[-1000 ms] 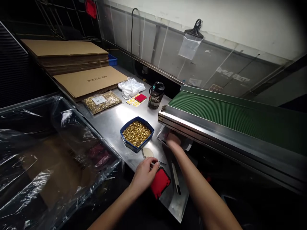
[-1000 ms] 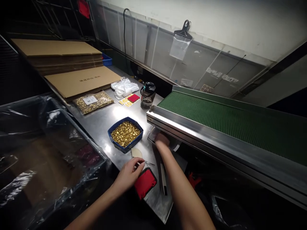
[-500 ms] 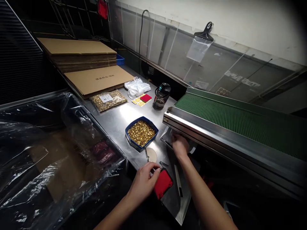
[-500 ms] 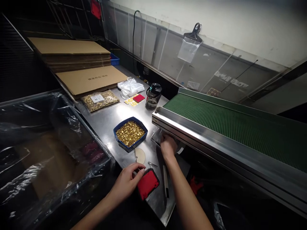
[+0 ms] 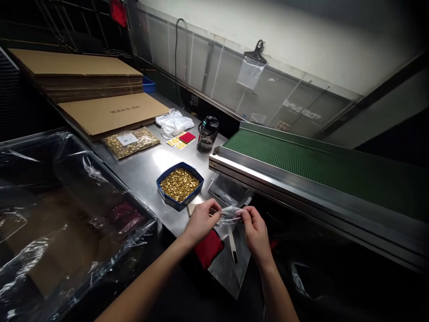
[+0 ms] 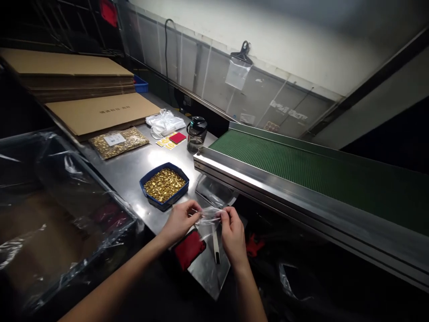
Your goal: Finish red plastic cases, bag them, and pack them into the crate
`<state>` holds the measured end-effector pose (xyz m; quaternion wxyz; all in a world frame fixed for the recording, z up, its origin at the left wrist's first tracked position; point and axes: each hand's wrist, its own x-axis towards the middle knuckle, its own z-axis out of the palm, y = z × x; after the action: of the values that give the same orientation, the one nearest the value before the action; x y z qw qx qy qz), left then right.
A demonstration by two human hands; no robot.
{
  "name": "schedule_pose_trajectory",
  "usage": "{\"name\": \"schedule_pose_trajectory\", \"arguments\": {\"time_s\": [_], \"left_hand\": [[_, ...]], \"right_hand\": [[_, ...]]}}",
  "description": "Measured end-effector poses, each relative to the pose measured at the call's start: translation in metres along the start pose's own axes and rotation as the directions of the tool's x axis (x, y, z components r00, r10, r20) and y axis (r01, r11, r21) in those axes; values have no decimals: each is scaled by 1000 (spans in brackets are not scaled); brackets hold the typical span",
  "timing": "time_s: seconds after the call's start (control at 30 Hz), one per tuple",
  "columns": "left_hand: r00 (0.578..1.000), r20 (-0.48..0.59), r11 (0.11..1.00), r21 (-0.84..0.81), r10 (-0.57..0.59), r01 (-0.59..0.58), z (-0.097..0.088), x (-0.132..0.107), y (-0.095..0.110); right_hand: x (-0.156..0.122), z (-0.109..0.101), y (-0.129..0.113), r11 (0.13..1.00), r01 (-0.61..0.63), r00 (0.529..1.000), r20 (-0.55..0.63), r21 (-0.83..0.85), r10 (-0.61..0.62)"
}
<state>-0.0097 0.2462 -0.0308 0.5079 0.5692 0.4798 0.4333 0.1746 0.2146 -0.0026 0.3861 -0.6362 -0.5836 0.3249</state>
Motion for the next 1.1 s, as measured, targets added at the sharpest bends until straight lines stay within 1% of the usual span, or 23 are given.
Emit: {"name": "schedule_pose_trajectory", "arguments": {"time_s": [0.07, 0.1, 0.13, 0.2, 0.27, 0.33, 0.4, 0.47, 0.5, 0.53, 0.63, 0.67, 0.7, 0.73, 0.77, 0.8, 0.83, 0.87, 0.9, 0.97, 1.03, 1.07, 1.1], "left_hand": [[999, -31, 1000, 20, -22, 22, 11, -8, 0], [999, -23, 999, 24, -26, 26, 19, -14, 1], [1000, 4, 999, 26, -23, 22, 29, -19, 2], [996, 94, 999, 36, -1, -3, 49, -30, 8], [983, 179, 996, 75, 26, -40, 64, -40, 14], [976, 212, 986, 144, 53, -85, 71, -47, 19], [977, 199, 969, 219, 71, -115, 72, -52, 21], [982, 175, 956, 272, 66, -112, 75, -58, 20], [983, 176, 953, 285, 51, -101, 78, -60, 18], [981, 193, 954, 288, 29, -85, 82, -63, 16], [958, 282, 961, 273, -46, -35, 100, -65, 6], [959, 277, 961, 275, -64, -15, 104, -63, 3], [968, 241, 959, 283, -75, 4, 107, -61, 2], [981, 176, 956, 293, -77, 22, 109, -59, 1], [991, 111, 953, 299, -72, 36, 110, -58, 1], [996, 67, 953, 300, -65, 42, 110, -59, 2], [996, 63, 955, 295, -59, 38, 109, -63, 4], [993, 102, 959, 284, -53, 22, 108, -70, 5], [985, 163, 962, 272, -49, 3, 106, -79, 6], [962, 267, 964, 266, -52, -21, 97, -104, 6], [954, 288, 956, 293, -87, -1, 78, -130, 1], [947, 296, 951, 309, -126, 30, 65, -142, -3], [932, 315, 944, 322, -177, 70, 50, -154, -9]], "right_hand": [[-18, -10, 7, 998, -55, 998, -23, 33, 56], [-26, -13, 11, 996, -76, 997, 3, 56, 76], [-34, -14, 14, 993, -91, 995, 44, 78, 88], [-49, -17, 23, 988, -115, 987, 124, 99, 103], [-62, -24, 33, 987, -139, 981, 145, 75, 127], [-75, -36, 43, 984, -179, 981, 77, 0, 178], [-89, -50, 50, 966, -235, 972, -55, -108, 230], [-103, -61, 51, 938, -283, 952, -175, -201, 250], [-109, -64, 49, 928, -291, 948, -198, -233, 247], [-114, -65, 47, 925, -284, 952, -190, -252, 241], [-125, -65, 39, 930, -236, 972, -76, -283, 223], [-127, -65, 37, 924, -233, 972, -57, -303, 227], [-130, -66, 37, 911, -243, 970, -56, -333, 238], [-132, -66, 37, 892, -259, 965, -70, -371, 252], [-134, -66, 37, 869, -274, 961, -89, -411, 261], [-136, -65, 38, 849, -281, 959, -100, -448, 264], [-137, -62, 38, 834, -276, 960, -98, -478, 262], [-138, -58, 38, 826, -264, 962, -80, -498, 260], [-138, -54, 37, 822, -253, 963, -56, -510, 262], [-137, -43, 35, 815, -264, 955, -18, -516, 297], [-138, -35, 33, 820, -283, 936, 44, -498, 350], [-139, -32, 31, 836, -274, 924, 111, -475, 366], [-140, -31, 29, 863, -250, 906, 208, -439, 368]]}}
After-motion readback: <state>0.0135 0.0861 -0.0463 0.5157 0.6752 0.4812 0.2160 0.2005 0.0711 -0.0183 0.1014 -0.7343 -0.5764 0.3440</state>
